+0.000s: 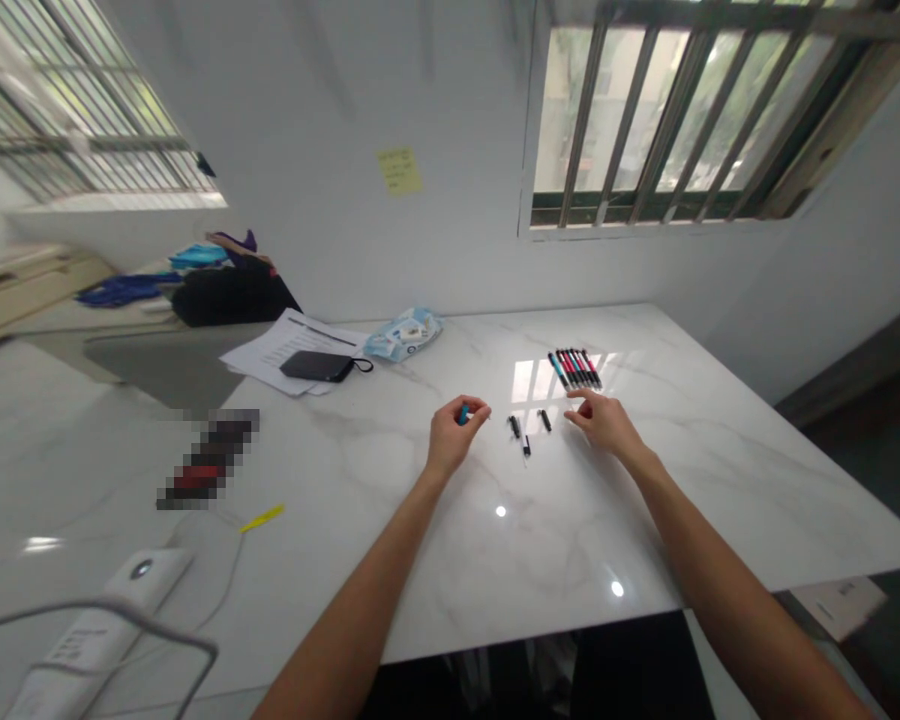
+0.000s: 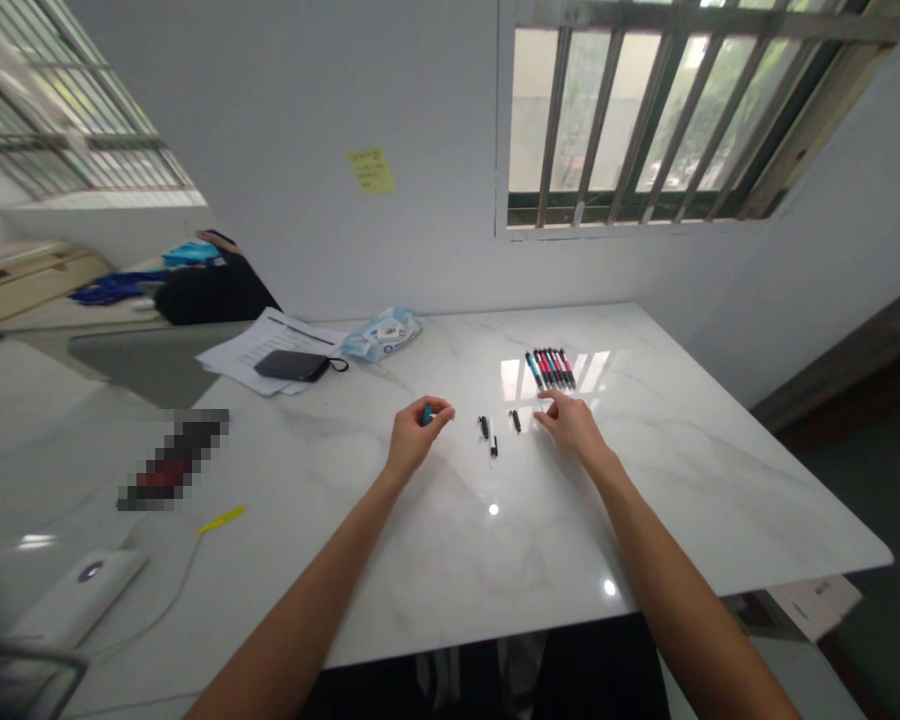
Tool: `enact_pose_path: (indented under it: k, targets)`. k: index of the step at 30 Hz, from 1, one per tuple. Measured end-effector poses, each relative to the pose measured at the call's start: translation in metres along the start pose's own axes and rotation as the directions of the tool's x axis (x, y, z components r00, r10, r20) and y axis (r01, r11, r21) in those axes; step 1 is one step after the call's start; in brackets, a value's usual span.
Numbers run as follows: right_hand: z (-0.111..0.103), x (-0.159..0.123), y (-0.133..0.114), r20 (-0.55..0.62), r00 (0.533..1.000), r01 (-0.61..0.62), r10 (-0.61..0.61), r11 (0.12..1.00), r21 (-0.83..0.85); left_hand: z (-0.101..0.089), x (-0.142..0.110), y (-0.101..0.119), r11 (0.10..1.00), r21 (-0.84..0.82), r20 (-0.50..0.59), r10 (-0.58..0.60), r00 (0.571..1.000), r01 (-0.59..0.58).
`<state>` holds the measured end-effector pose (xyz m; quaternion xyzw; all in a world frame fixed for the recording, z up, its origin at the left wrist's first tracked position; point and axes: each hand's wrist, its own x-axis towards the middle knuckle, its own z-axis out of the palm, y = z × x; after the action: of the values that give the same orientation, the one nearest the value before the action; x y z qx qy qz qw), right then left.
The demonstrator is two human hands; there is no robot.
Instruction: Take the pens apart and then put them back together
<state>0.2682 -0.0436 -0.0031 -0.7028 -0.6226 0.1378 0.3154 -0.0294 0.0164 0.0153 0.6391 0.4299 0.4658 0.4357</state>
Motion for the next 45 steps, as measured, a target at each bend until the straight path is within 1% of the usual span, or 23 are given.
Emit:
enact_pose_path:
  k: [3, 6, 9, 12, 15, 18, 20, 23, 26, 28, 31, 33, 35, 40, 45]
  targets:
    - [0.010, -0.001, 0.012, 0.055, 0.998, -0.014, 0.012, 0.999, 0.031, 0.002, -0.005, 0.000, 0.985, 0.167, 0.038, 0.028, 0.999, -0.034]
    - [0.012, 0.000, 0.018, 0.049, 0.999, -0.024, 0.022, 0.999, 0.040, 0.004, -0.008, 0.001, 0.964, 0.261, 0.068, 0.043, 0.997, -0.059]
    - [0.011, 0.000, 0.019, 0.071, 0.997, -0.017, 0.015, 1.000, 0.025, 0.007, -0.009, 0.003, 0.940, 0.332, 0.096, 0.053, 0.994, -0.082]
    - [0.013, 0.000, 0.015, 0.101, 0.995, 0.009, -0.011, 1.000, 0.024, 0.015, -0.007, 0.008, 0.908, 0.409, 0.130, 0.035, 0.991, -0.086]
    - [0.016, -0.001, 0.008, 0.119, 0.993, 0.020, -0.024, 0.999, 0.035, 0.027, -0.002, 0.018, 0.849, 0.519, 0.201, -0.004, 0.980, -0.103]
    - [0.018, -0.002, 0.002, 0.104, 0.995, 0.004, -0.006, 1.000, 0.017, 0.045, 0.007, 0.028, 0.783, 0.612, 0.252, -0.059, 0.966, -0.112]
    - [0.018, -0.003, -0.001, 0.094, 0.996, -0.008, 0.008, 1.000, 0.002, 0.059, 0.015, 0.032, 0.733, 0.670, 0.260, -0.079, 0.962, -0.121]
    - [0.019, -0.003, -0.004, 0.092, 0.995, -0.028, 0.029, 1.000, -0.015, 0.081, 0.024, 0.030, 0.667, 0.736, 0.260, -0.118, 0.958, -0.118]
    - [0.020, -0.003, -0.007, 0.075, 0.996, -0.035, 0.037, 0.999, -0.024, 0.095, 0.027, 0.025, 0.614, 0.783, 0.254, -0.169, 0.952, -0.100]
    - [0.021, -0.003, -0.008, 0.074, 0.997, -0.037, 0.038, 0.999, -0.016, 0.097, 0.026, 0.022, 0.583, 0.807, 0.236, -0.171, 0.956, -0.095]
    - [0.021, -0.003, -0.010, 0.077, 0.997, -0.033, 0.033, 0.999, -0.003, 0.091, 0.022, 0.022, 0.515, 0.849, 0.213, -0.132, 0.968, -0.116]
    - [0.022, -0.003, -0.010, 0.072, 0.997, -0.029, 0.029, 1.000, -0.007, 0.088, 0.020, 0.023, 0.464, 0.874, 0.221, -0.112, 0.969, -0.146]
    - [0.022, -0.003, -0.011, 0.073, 0.997, -0.028, 0.029, 0.999, -0.016, 0.087, 0.018, 0.024, 0.431, 0.884, 0.250, -0.113, 0.962, -0.179]
    - [0.023, -0.004, -0.012, 0.085, 0.996, -0.012, 0.014, 1.000, -0.024, 0.097, 0.015, 0.023, 0.418, 0.884, 0.303, -0.172, 0.938, -0.209]
    - [0.023, -0.005, -0.012, 0.072, 0.997, -0.005, 0.008, 0.999, -0.032, 0.106, 0.014, 0.021, 0.439, 0.877, 0.293, -0.167, 0.941, -0.195]
